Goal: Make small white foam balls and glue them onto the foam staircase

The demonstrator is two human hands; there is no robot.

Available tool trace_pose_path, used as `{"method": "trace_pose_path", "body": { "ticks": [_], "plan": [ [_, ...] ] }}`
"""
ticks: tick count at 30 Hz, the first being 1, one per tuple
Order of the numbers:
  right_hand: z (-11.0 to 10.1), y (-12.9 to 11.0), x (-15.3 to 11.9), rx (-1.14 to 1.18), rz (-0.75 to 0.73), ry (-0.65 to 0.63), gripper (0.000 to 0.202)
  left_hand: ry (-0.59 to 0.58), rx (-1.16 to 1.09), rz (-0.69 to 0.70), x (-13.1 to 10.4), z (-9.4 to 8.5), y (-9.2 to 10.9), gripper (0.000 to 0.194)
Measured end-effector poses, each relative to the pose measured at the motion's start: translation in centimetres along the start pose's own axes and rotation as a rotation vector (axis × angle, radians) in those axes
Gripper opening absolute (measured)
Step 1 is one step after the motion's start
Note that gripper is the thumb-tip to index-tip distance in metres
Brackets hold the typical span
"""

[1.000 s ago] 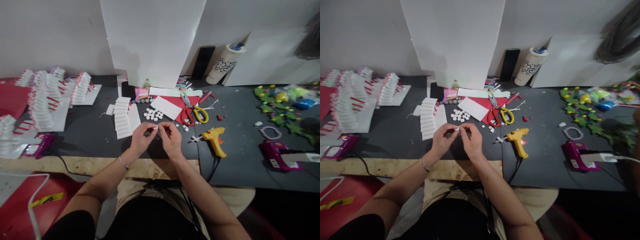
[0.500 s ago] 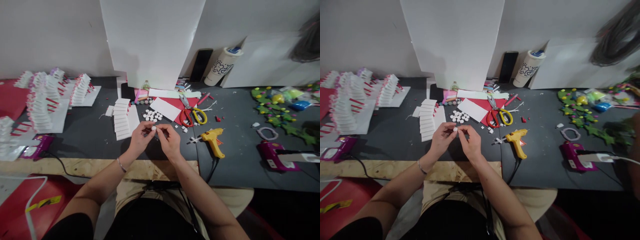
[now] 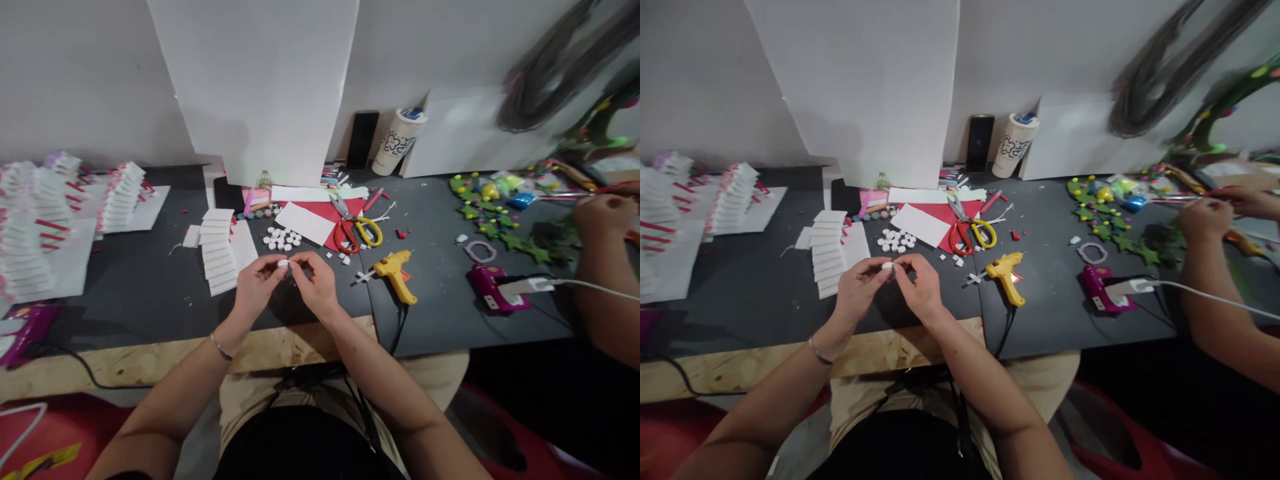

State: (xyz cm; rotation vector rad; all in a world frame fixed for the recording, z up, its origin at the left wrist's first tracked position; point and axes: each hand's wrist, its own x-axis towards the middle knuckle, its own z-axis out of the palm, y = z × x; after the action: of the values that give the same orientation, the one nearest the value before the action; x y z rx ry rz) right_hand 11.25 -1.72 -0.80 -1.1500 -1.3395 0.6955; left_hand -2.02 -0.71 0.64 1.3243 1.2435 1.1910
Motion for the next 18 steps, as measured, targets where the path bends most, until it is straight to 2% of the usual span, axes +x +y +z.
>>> {"method": "trace_pose_path", "body": {
  "ticks": [2, 4, 7, 10, 12, 14, 16, 18],
  "plan": [
    [-0.3, -0.3, 0.4, -0.045, -0.004, -0.010, 0.013, 0.004, 0.007, -0.015, 0.2, -0.1, 0.0, 0.032],
    [-1.8, -1.0, 0.8, -0.165, -0.027, -0.067, 0.015, 0.017, 0.000, -0.038, 0.5, -0.2, 0.0, 0.033],
    [-6.6, -2.4, 1.2, -0.497, -0.089, -0.159, 0.020, 0.042, -0.029, -0.077, 0.7, -0.3, 0.2, 0.032],
    [-12.7, -2.6, 0.5, -0.849, -0.059, -0.042, 0.025, 0.034, -0.045, -0.096, 0.7, -0.3, 0.3, 0.029],
    [-15.9, -1.6, -0.5, -1.064, 0.015, -0.004, 0.030, 0.016, -0.060, -0.102, 0.7, -0.1, 0.3, 0.027],
    [-17.8, 0.1, -1.5, -1.207, 0.080, -0.050, 0.039, -0.005, -0.090, -0.113, 0.6, 0.1, 0.2, 0.025],
    [-18.5, 2.0, -2.0, -1.286, 0.120, -0.123, 0.045, -0.019, -0.134, -0.133, 0.6, 0.3, 0.0, 0.024],
    [-18.6, 3.5, -2.1, -1.298, 0.115, -0.141, 0.045, -0.025, -0.176, -0.157, 0.6, 0.4, -0.2, 0.024]
  ]
}}
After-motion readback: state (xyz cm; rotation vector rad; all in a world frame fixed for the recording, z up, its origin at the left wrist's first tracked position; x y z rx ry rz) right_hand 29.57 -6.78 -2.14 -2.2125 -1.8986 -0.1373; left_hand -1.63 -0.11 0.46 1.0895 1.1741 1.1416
